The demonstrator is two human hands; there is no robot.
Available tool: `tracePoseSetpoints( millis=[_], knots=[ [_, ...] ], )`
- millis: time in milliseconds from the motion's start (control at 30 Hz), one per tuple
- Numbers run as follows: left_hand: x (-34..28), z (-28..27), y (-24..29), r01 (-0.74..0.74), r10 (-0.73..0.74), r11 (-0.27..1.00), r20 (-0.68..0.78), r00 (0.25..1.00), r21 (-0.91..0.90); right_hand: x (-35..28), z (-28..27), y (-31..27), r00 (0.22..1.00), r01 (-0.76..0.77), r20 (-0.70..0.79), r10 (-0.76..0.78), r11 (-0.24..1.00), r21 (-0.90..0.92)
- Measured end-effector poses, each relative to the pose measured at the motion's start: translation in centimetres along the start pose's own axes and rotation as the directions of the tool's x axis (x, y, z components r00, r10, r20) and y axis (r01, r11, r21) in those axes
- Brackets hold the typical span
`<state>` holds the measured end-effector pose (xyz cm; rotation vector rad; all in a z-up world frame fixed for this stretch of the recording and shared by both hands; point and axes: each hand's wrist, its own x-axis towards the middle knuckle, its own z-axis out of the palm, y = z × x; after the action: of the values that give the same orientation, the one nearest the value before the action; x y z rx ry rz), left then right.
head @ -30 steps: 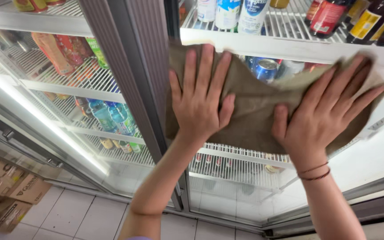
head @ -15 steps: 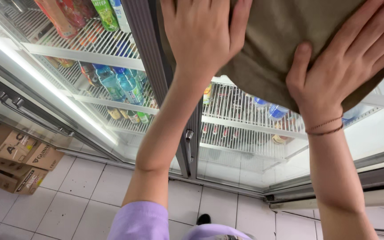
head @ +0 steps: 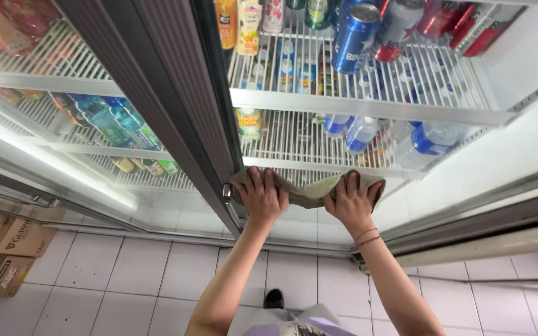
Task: The person wipes the exterior glass and metal frame of a commercial refrigerator unit using a cloth and a spray bottle, cleaning from the top down to the bottom edges.
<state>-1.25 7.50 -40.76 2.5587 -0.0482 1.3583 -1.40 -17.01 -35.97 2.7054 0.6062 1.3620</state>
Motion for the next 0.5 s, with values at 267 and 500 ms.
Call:
tracePoseSetpoints(
  millis=[267, 500],
  knots=[
    [19.5, -9.9, 11.2, -0.072, 0.065, 0.997, -0.302, 0.951, -0.01, 13.1, -11.8, 13.0, 0.919, -0.285, -0.287, 0.269, 0.958, -0.014],
    [31.3, -20.5, 17.9, 0.09, -0.09, 0.996, 0.049, 0.995, -0.013, 18.4, -17.8, 19.3, 0.889, -0.198, -0.39, 0.239, 0.97, 0.143]
  ],
)
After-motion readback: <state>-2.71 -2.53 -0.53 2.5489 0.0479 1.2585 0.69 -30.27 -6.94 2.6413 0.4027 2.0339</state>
